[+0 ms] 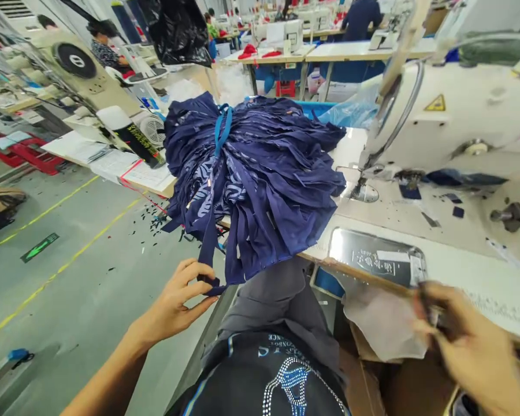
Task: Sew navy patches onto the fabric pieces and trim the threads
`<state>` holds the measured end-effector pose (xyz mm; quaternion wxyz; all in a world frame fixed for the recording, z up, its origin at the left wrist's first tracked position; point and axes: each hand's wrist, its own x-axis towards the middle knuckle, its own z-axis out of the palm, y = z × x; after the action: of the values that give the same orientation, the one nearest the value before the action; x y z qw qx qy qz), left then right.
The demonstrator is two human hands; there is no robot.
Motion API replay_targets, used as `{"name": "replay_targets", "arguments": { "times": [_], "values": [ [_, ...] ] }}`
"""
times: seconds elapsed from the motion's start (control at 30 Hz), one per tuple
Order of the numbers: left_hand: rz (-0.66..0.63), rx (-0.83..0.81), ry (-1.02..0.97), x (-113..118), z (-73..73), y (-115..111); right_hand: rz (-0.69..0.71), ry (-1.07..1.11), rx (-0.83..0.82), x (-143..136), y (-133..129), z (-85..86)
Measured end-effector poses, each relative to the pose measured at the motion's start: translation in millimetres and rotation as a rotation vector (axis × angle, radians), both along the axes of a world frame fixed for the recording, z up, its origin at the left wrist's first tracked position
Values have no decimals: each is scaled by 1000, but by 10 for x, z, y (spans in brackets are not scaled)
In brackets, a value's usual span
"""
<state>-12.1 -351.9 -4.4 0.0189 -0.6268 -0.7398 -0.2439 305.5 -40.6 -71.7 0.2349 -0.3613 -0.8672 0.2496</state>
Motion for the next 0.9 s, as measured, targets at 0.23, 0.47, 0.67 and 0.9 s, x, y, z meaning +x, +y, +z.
{"name": "replay_targets", "arguments": {
  "times": [0.23, 0.47, 0.67, 0.9],
  "values": [
    [-136, 16, -69, -165, -64, -21, 896, -124, -655, -1309, -1410, -169],
    [-207, -29, -140, -196, -124, 69, 1095, 89, -858, -1775, -1417, -222],
    [-170, 68, -69, -222, -275, 186, 895, 105, -834, -1818, -1506, -264],
    [-147, 20, -209, -308, -159, 178, 832, 32, -765, -1674, -1455, -431]
  ]
}}
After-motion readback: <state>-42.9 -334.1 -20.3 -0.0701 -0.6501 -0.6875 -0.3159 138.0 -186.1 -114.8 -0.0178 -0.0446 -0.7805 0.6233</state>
